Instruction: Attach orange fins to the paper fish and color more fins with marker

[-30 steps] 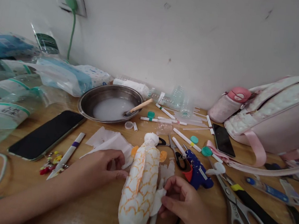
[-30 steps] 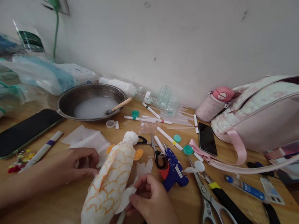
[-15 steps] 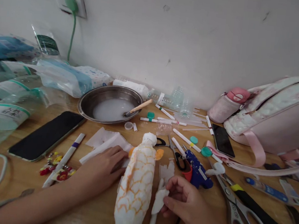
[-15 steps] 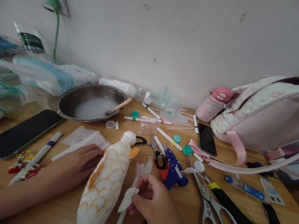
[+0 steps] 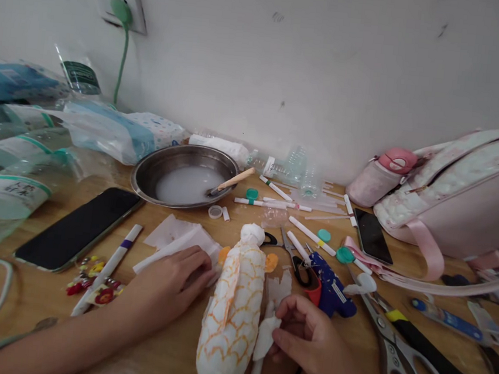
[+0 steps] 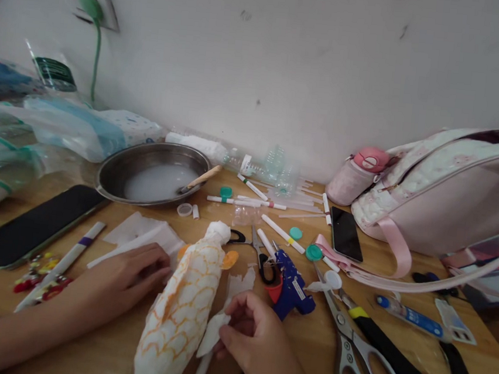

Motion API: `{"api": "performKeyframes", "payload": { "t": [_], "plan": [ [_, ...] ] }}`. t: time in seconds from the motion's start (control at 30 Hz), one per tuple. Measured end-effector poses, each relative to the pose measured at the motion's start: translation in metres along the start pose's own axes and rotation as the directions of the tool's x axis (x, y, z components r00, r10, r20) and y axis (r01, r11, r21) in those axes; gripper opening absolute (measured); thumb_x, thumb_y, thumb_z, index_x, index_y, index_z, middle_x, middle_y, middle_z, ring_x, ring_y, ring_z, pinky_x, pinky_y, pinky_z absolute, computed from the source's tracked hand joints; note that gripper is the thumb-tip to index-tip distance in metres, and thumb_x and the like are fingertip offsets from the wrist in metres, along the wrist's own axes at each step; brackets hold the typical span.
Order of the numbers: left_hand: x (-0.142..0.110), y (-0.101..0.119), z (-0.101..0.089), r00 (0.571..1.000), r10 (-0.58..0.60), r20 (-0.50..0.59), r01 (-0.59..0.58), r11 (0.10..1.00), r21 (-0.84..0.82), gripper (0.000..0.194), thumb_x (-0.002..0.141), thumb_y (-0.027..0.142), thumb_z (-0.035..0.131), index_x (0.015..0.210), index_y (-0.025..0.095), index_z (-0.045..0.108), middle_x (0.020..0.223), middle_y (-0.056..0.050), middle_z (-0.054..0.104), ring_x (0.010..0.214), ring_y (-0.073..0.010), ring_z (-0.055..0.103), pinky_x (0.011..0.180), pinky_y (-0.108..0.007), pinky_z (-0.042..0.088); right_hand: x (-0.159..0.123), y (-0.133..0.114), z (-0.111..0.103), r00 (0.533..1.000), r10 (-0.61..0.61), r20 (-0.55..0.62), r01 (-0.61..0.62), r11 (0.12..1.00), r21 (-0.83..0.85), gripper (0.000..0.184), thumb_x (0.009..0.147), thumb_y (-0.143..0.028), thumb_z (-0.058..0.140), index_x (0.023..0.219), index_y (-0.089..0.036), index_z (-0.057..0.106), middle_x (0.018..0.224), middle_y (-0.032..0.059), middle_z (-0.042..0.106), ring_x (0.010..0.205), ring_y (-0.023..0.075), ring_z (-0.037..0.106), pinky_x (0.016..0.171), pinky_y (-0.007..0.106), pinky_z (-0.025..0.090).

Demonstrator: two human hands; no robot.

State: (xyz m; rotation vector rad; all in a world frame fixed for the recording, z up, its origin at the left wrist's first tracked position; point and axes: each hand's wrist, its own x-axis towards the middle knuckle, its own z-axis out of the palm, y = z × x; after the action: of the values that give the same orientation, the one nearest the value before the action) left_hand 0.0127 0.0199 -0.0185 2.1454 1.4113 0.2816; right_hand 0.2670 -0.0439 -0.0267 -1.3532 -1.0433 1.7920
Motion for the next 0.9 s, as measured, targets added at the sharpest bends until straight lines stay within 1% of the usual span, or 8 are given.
{"api": "performKeyframes", "payload": {
  "t": [0.13, 0.27, 0.43, 0.53, 0.6, 0.7, 0.8, 0.9],
  "plan": [
    [-0.004, 0.005, -0.009, 0.999, -0.044, 0.019, 0.045, 0.996, -0.079, 0.033, 0.095, 0.037, 0.034, 0.076, 0.021, 0.056, 0.074, -0.002, 0.063, 0.07, -0.021, 0.058, 0.063, -0.03, 0.041, 0.003, -0.003, 0.006, 0.999, 0.029, -0.041, -0.029, 0.999, -0.014, 0.027, 0.066, -0.026, 0.073, 0.076, -0.021, 0.049, 0.067, -0.006, 0.062, 0.06, 0.0104, 0.062, 0.059, 0.024, 0.051],
    [-0.01, 0.006, -0.012, 0.999, 0.007, 0.054, 0.007, 0.967, -0.255, 0.04, 0.094, 0.045, 0.032, 0.077, 0.021, 0.06, 0.073, -0.001, 0.064, 0.07, -0.0197, 0.058, 0.064, -0.027, 0.043, 0.006, -0.001, 0.014, 0.998, 0.039, -0.056, -0.039, 0.999, 0.01, 0.028, 0.062, -0.029, 0.073, 0.075, -0.021, 0.05, 0.064, -0.006, 0.061, 0.057, 0.0104, 0.061, 0.058, 0.024, 0.049],
    [-0.018, 0.009, -0.007, 0.996, -0.023, 0.081, 0.047, 0.953, -0.3, 0.034, 0.091, 0.049, 0.04, 0.096, 0.024, 0.062, 0.085, -0.002, 0.066, 0.073, -0.0202, 0.059, 0.058, -0.026, 0.041, 0.008, 0.01, 0.016, 0.994, -0.005, -0.107, 0.005, 1.0, 0.002, 0.025, 0.063, -0.028, 0.07, 0.076, -0.021, 0.05, 0.061, -0.0066, 0.059, 0.054, 0.0108, 0.06, 0.055, 0.024, 0.047],
    [-0.019, 0.011, -0.002, 0.994, 0.0, 0.109, 0.043, 0.921, -0.388, 0.028, 0.088, 0.047, 0.045, 0.099, 0.024, 0.058, 0.098, -0.004, 0.065, 0.081, -0.0212, 0.061, 0.061, -0.026, 0.043, 0.009, 0.013, 0.013, 0.997, 0.003, -0.08, -0.006, 0.999, -0.031, 0.024, 0.065, -0.027, 0.07, 0.078, -0.022, 0.051, 0.063, -0.0066, 0.058, 0.056, 0.0116, 0.06, 0.057, 0.024, 0.048],
    [-0.018, 0.009, 0.005, 0.983, -0.026, 0.184, 0.116, 0.857, -0.502, 0.027, 0.086, 0.047, 0.049, 0.101, 0.024, 0.052, 0.097, -0.004, 0.066, 0.085, -0.0227, 0.061, 0.066, -0.028, 0.045, 0.009, 0.013, 0.011, 0.999, -0.003, -0.055, 0.0, 0.999, -0.05, 0.021, 0.067, -0.025, 0.069, 0.08, -0.022, 0.052, 0.066, -0.0062, 0.058, 0.059, 0.0121, 0.061, 0.058, 0.025, 0.048],
    [-0.015, -0.001, 0.019, 0.961, -0.025, 0.276, 0.217, 0.687, -0.694, 0.03, 0.084, 0.047, 0.054, 0.1, 0.023, 0.043, 0.088, -0.003, 0.067, 0.086, -0.0229, 0.062, 0.073, -0.033, 0.047, 0.01, 0.017, 0.01, 0.998, -0.026, -0.063, 0.022, 0.997, -0.073, 0.017, 0.07, -0.024, 0.067, 0.083, -0.022, 0.055, 0.069, -0.0053, 0.057, 0.061, 0.0125, 0.059, 0.058, 0.024, 0.048],
    [-0.009, -0.011, 0.028, 0.955, 0.035, 0.294, 0.225, 0.557, -0.799, 0.035, 0.078, 0.049, 0.065, 0.094, 0.022, 0.049, 0.097, -0.005, 0.067, 0.094, -0.0241, 0.062, 0.081, -0.035, 0.047, 0.012, 0.022, 0.014, 0.996, -0.044, -0.075, 0.037, 0.995, -0.092, 0.017, 0.069, -0.025, 0.067, 0.082, -0.022, 0.056, 0.068, -0.0046, 0.056, 0.061, 0.013, 0.058, 0.059, 0.025, 0.047],
    [-0.006, -0.012, 0.023, 0.933, 0.072, 0.353, 0.274, 0.493, -0.826, 0.037, 0.079, 0.046, 0.067, 0.104, 0.021, 0.057, 0.107, -0.005, 0.067, 0.105, -0.0256, 0.061, 0.09, -0.037, 0.046, 0.012, 0.023, 0.02, 0.993, -0.066, -0.1, 0.056, 0.993, -0.106, 0.02, 0.068, -0.027, 0.069, 0.082, -0.021, 0.057, 0.065, -0.0047, 0.055, 0.06, 0.0129, 0.054, 0.058, 0.024, 0.043]
  ]
}}
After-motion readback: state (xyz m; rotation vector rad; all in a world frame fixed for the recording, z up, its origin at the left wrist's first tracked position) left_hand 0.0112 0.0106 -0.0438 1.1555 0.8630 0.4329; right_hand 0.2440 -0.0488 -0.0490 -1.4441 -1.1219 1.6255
